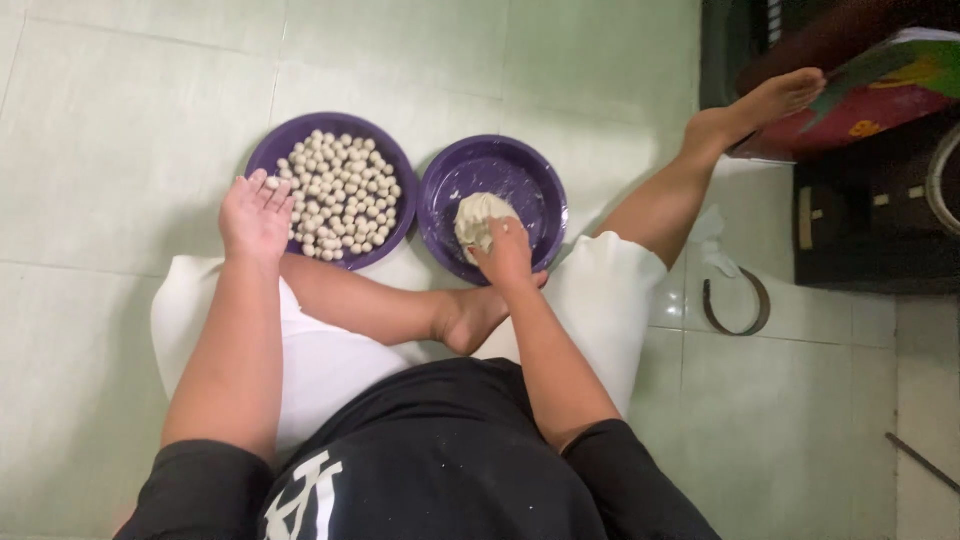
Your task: A person sitting on the floor is pinching small pieces of dough from a bowl and rolling them into small balls between their palms.
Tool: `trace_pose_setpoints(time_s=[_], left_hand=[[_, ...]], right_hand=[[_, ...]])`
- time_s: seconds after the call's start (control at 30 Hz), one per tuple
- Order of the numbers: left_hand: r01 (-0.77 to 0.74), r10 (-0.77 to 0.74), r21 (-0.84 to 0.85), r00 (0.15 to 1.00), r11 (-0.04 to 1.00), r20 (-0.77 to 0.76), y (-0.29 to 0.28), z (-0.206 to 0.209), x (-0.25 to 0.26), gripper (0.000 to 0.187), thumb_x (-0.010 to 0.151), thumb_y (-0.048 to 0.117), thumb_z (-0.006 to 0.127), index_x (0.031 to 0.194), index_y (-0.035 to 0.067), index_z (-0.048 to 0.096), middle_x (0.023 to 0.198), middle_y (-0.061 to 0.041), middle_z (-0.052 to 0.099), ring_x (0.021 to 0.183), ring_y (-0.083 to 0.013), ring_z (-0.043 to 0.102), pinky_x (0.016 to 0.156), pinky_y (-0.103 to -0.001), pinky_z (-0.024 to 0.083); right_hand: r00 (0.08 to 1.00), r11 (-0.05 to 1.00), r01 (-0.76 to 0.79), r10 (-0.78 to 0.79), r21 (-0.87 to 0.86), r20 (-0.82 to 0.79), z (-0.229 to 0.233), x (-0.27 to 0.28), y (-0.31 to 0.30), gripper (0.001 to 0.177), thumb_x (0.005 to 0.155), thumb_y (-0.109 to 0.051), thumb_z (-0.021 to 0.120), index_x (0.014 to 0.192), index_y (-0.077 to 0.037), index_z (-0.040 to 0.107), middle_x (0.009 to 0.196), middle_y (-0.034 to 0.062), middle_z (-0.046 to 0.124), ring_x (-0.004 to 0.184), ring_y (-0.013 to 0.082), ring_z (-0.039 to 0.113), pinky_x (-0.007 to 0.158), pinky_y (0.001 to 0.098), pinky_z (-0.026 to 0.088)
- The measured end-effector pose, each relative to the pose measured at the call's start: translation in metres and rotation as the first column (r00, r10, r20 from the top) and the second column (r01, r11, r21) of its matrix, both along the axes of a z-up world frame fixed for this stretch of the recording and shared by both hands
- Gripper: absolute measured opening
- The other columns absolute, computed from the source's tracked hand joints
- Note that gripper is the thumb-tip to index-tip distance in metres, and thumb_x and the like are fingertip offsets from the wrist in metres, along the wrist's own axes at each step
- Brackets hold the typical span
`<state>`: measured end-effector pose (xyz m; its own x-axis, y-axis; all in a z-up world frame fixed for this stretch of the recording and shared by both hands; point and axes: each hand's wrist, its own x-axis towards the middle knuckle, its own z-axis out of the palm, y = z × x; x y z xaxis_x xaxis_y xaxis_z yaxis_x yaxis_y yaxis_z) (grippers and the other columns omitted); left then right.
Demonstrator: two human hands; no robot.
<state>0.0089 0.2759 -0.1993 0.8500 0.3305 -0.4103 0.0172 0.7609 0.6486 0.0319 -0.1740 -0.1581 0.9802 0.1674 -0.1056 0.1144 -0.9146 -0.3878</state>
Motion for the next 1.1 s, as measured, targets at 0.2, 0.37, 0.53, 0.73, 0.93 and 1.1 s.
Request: trace_pose_setpoints(time_s=[0.2,0.37,0.53,0.73,0.93,1.1], left_hand=[[0.003,-0.001,-0.090,1.000,0.996,0.026,0.010,-0.003,0.009,0.065,0.105,0.050,0.053,0.156,0.012,0.042,0.162,-0.018,0.023,0.156,-0.0372,0.025,0.127,-0.055,0.001],[-0.129,0.122,-0.094,0.989,0.987,-0.079,0.002,0.015,0.011,0.067,0.106,0.049,0.044,0.162,0.014,0.029,0.170,-0.016,0.003,0.159,-0.0377,0.008,0.126,-0.061,-0.005],[-0.155,0.151,-0.041,0.983,0.987,-0.101,0.004,0.007,0.009,0.064,0.105,0.050,0.045,0.159,0.015,0.038,0.169,-0.017,0.015,0.157,-0.0391,0.015,0.125,-0.062,-0.003],[-0.076,0.082,0.042,0.979,0.996,-0.187,-0.003,0.009,0.004,0.059,0.101,0.054,0.051,0.151,0.021,0.049,0.153,-0.009,0.045,0.146,-0.0333,0.046,0.123,-0.057,0.017],[-0.026,0.048,0.103,0.975,0.994,-0.217,-0.011,0.003,0.003,0.059,0.099,0.059,0.056,0.146,0.025,0.053,0.142,-0.005,0.056,0.136,-0.0294,0.057,0.121,-0.057,0.024],[0.051,-0.023,0.103,0.967,0.993,-0.254,-0.015,0.008,0.002,0.058,0.098,0.059,0.058,0.146,0.026,0.052,0.139,-0.003,0.055,0.134,-0.0259,0.057,0.119,-0.048,0.034]], right_hand=[[0.999,0.999,0.006,-0.005,0.035,-0.034,0.022,-0.005,0.004,0.069,0.079,-0.040,0.084,0.139,-0.013,0.061,0.140,0.0159,0.048,0.130,0.0404,0.051,0.104,0.0521,0.053],[0.999,0.998,0.021,-0.022,0.059,0.023,0.018,-0.005,0.003,0.063,0.081,-0.035,0.084,0.136,-0.011,0.064,0.136,0.0165,0.051,0.123,0.0383,0.056,0.104,0.0460,0.052],[0.999,0.998,0.034,-0.035,0.057,0.018,-0.010,0.002,-0.003,0.056,0.080,-0.029,0.086,0.131,-0.012,0.068,0.126,0.0107,0.056,0.115,0.0316,0.061,0.099,0.0399,0.055],[0.983,0.954,0.099,-0.138,0.283,0.119,-0.026,0.014,-0.038,0.040,0.081,-0.013,0.084,0.120,-0.014,0.073,0.105,0.0059,0.064,0.095,0.0266,0.069,0.085,0.0341,0.059],[0.981,0.967,-0.024,-0.026,0.253,0.194,-0.032,0.011,-0.017,0.053,0.074,-0.019,0.088,0.125,-0.014,0.072,0.114,0.0089,0.064,0.110,0.0305,0.063,0.102,0.0395,0.051],[0.949,0.994,-0.110,0.111,-0.022,0.293,-0.002,0.007,0.011,0.045,0.081,-0.020,0.079,0.126,-0.019,0.070,0.120,0.0018,0.063,0.113,0.0258,0.060,0.091,0.0406,0.057]])
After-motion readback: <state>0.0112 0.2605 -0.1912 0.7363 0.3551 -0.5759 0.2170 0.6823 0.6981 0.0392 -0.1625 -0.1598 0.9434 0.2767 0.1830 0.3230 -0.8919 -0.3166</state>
